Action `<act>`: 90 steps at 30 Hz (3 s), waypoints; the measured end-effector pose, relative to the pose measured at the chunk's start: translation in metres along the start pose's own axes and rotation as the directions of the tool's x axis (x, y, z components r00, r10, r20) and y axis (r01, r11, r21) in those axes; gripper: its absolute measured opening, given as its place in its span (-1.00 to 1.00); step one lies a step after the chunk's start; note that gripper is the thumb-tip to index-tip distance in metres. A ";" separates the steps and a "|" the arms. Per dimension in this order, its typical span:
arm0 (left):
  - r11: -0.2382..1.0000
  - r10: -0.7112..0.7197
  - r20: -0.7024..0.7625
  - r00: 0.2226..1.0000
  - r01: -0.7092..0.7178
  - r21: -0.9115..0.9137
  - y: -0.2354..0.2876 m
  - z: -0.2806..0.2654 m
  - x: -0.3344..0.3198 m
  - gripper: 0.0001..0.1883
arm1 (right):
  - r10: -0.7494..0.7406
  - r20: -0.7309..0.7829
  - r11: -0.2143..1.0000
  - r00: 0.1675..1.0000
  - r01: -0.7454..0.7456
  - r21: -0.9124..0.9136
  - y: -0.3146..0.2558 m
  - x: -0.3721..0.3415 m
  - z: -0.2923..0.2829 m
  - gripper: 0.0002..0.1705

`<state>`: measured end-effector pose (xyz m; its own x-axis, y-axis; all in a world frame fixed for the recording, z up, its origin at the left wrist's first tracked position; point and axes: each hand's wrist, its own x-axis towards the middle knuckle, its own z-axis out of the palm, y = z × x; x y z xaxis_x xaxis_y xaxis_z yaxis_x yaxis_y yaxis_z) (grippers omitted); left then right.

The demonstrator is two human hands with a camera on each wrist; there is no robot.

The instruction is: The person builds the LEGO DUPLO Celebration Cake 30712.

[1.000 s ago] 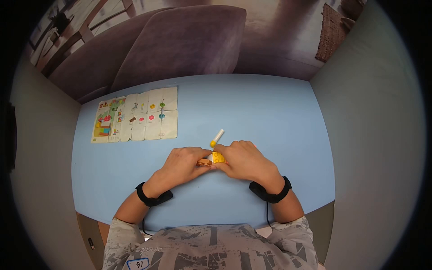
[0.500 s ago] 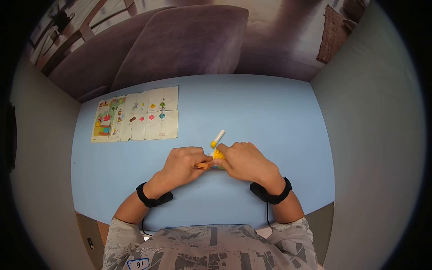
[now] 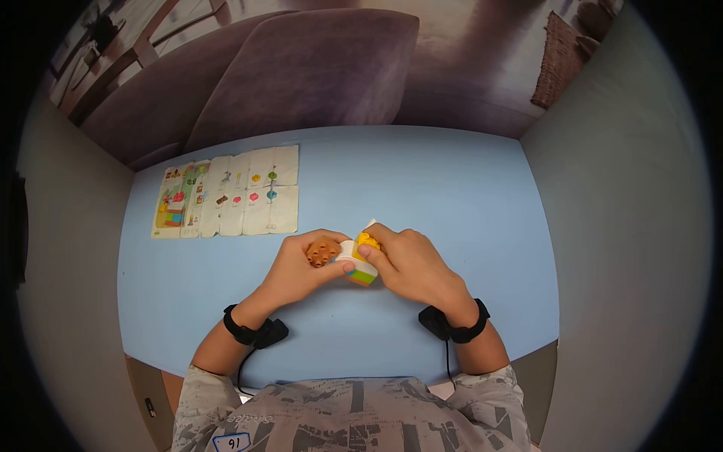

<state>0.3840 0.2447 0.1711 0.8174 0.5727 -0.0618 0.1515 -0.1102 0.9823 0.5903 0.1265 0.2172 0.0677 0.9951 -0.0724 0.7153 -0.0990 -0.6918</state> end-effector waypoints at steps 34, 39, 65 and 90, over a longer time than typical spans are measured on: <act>0.986 0.109 -0.036 0.993 -0.113 -0.119 0.020 -0.015 -0.014 -0.59 | -0.141 -0.186 0.954 0.972 0.183 0.236 -0.016 -0.011 0.018 -0.53; 0.974 0.188 -0.035 0.982 -0.191 -0.125 0.016 -0.015 -0.013 -0.59 | -0.160 -0.193 0.936 0.968 0.211 0.281 -0.018 -0.011 0.018 -0.57; 0.996 0.084 -0.060 0.995 -0.086 -0.026 0.019 -0.006 -0.017 -0.45 | -0.060 -0.253 0.936 0.966 0.142 0.321 -0.019 -0.013 0.022 -0.58; 0.958 -0.002 0.270 0.963 -0.076 0.276 -0.009 0.020 -0.012 -0.64 | -0.150 -0.204 0.950 0.967 0.198 0.243 -0.020 -0.012 0.013 -0.54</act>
<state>0.3841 0.2228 0.1590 0.9368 0.3325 -0.1090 0.2366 -0.3727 0.8973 0.5663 0.1166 0.2221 0.1001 0.9785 0.1803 0.5236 0.1023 -0.8458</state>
